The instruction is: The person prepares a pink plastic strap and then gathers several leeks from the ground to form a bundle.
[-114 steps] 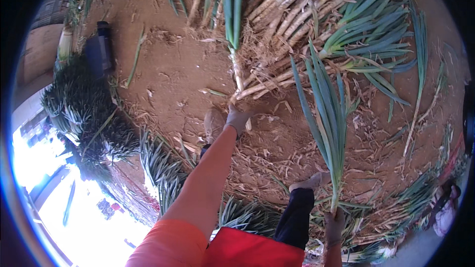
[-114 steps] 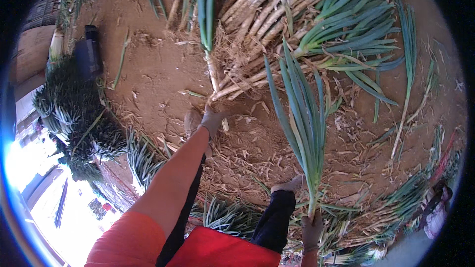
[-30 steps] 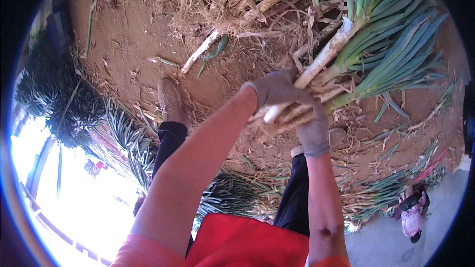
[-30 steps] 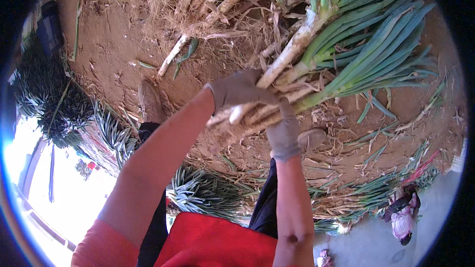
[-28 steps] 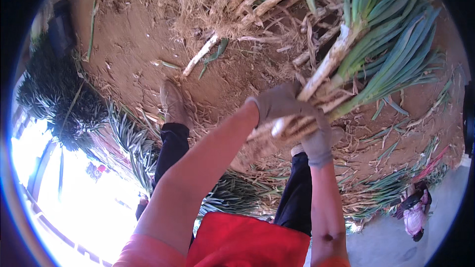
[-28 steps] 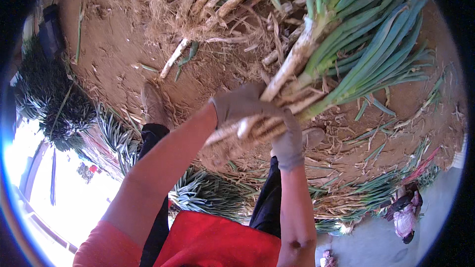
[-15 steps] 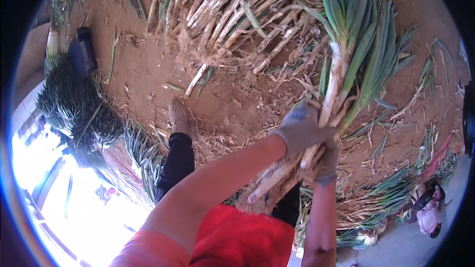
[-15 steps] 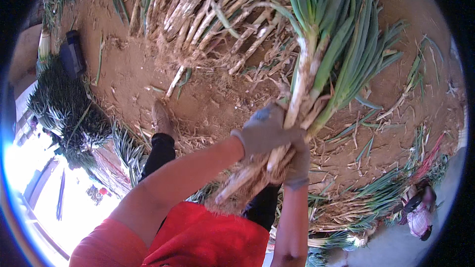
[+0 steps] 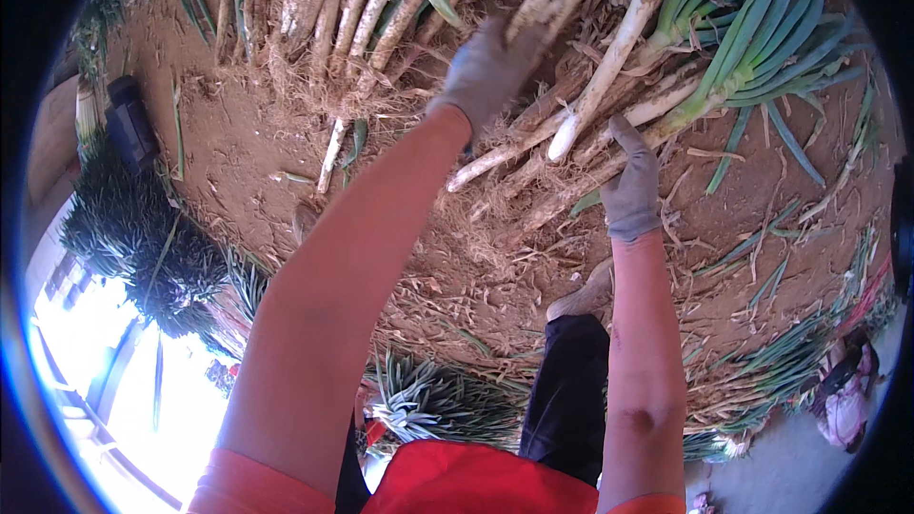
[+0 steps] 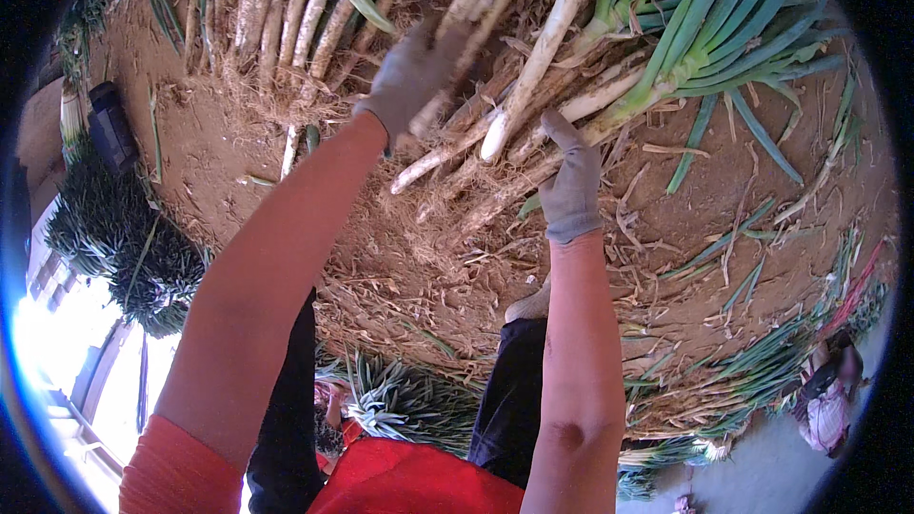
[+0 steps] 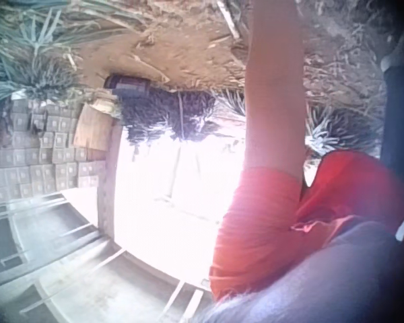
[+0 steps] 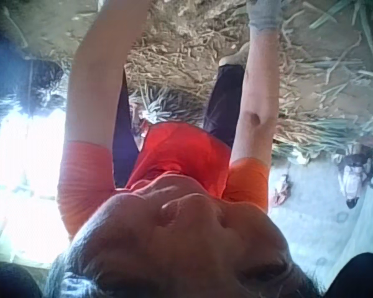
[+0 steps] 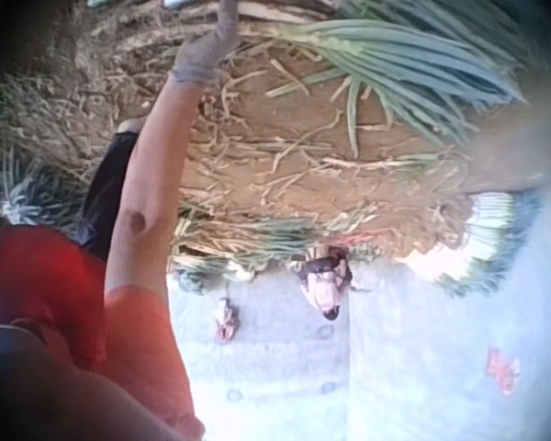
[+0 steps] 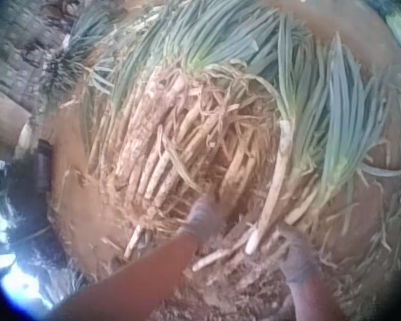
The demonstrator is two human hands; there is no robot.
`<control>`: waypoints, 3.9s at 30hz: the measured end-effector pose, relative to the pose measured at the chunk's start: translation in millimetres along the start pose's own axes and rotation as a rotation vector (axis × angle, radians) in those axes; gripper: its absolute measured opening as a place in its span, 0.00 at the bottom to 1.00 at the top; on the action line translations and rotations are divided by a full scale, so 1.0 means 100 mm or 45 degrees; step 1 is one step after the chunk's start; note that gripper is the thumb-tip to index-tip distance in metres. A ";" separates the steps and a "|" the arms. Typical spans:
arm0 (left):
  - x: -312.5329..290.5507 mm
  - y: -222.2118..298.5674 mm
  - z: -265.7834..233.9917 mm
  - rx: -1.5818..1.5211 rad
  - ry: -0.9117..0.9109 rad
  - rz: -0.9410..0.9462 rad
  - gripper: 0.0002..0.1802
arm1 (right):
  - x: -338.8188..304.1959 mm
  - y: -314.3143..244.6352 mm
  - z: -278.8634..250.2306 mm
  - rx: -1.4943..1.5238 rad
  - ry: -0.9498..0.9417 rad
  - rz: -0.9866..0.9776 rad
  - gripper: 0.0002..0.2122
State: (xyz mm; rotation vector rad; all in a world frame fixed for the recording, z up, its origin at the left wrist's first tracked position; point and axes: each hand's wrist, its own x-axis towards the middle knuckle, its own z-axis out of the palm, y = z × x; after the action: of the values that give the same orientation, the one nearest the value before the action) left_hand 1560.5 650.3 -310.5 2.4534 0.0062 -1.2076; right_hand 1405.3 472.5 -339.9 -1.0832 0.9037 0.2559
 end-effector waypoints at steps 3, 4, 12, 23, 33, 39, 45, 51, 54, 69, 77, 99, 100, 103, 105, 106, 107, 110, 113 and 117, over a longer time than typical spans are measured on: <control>-0.32 0.34 0.08 -0.617 -0.411 -0.173 0.43 | -0.08 -0.07 -0.05 0.186 -0.225 -0.011 0.17; -0.29 0.18 0.24 -0.655 -0.430 -0.162 0.44 | -0.22 -0.33 0.12 0.312 -0.318 0.106 0.17; -1.52 1.16 0.29 -1.319 -0.349 -0.061 0.47 | -1.01 -1.09 -0.24 0.347 -0.025 0.261 0.12; -3.56 2.91 -0.20 -1.473 -0.609 -0.314 0.37 | -2.87 -3.09 -0.93 0.186 -0.022 0.354 0.17; -5.50 3.36 0.14 -1.532 -1.034 -0.635 0.21 | -4.86 -2.67 -1.89 -0.001 -0.016 0.355 0.11; -6.29 3.09 -0.32 -1.471 -1.429 -0.499 0.23 | -5.86 -2.61 -1.37 -0.423 0.082 0.102 0.15; -6.84 2.89 0.17 -0.925 -1.199 -0.513 0.24 | -6.64 -2.10 -1.39 0.544 0.480 0.082 0.31; -7.85 3.66 0.83 -0.540 -1.273 -0.098 0.20 | -7.66 -1.99 -2.22 0.717 0.728 -0.088 0.33; -8.54 4.11 1.44 -0.548 -1.416 0.009 0.25 | -8.50 -1.97 -2.98 0.028 0.868 -0.323 0.31; -8.40 4.19 3.27 0.250 -1.603 0.759 0.37 | -9.58 0.04 -6.38 -0.449 1.631 0.032 0.16; -6.79 1.35 1.90 0.442 -0.612 0.113 0.25 | -7.48 -0.09 -3.51 -0.861 0.294 0.334 0.21; -5.97 -2.54 -1.37 -0.436 -0.107 -0.522 0.20 | -5.48 -1.30 1.84 -0.486 -0.215 0.459 0.12; -5.83 -2.52 -1.54 -0.404 -0.058 -0.495 0.21 | -5.37 -1.34 1.95 -0.522 -0.267 0.476 0.13; -5.51 -2.37 -1.93 -0.370 0.040 -0.447 0.21 | -4.87 -1.39 2.03 -0.458 -0.192 0.505 0.15; -5.25 -2.19 -2.03 -0.437 0.057 -0.451 0.22 | -4.42 -1.42 1.92 -0.442 -0.157 0.503 0.09; -5.07 -2.03 -2.04 -0.501 0.053 -0.410 0.22 | -4.04 -1.27 1.66 -0.460 -0.215 0.466 0.09; -4.99 -1.50 -2.32 -0.584 -0.020 -0.421 0.22 | -3.89 -1.15 1.38 -0.483 -0.225 0.464 0.09; -4.74 -1.19 -2.16 -0.578 -0.169 -0.095 0.23 | -3.68 -1.85 1.72 -0.211 -0.033 0.461 0.03; -4.53 -0.55 -2.22 -0.696 -0.254 -0.102 0.18 | -3.45 -2.47 1.75 -0.244 0.041 0.387 0.03; -4.28 -0.57 -2.05 -0.858 -0.290 -0.106 0.18 | -2.99 -2.47 1.50 -0.565 0.141 0.206 0.09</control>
State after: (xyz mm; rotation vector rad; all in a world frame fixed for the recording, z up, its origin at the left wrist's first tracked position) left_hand 1437.8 849.2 106.7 1.7410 0.3886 -1.2558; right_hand 1438.7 550.5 67.1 -1.4450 1.0646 0.5539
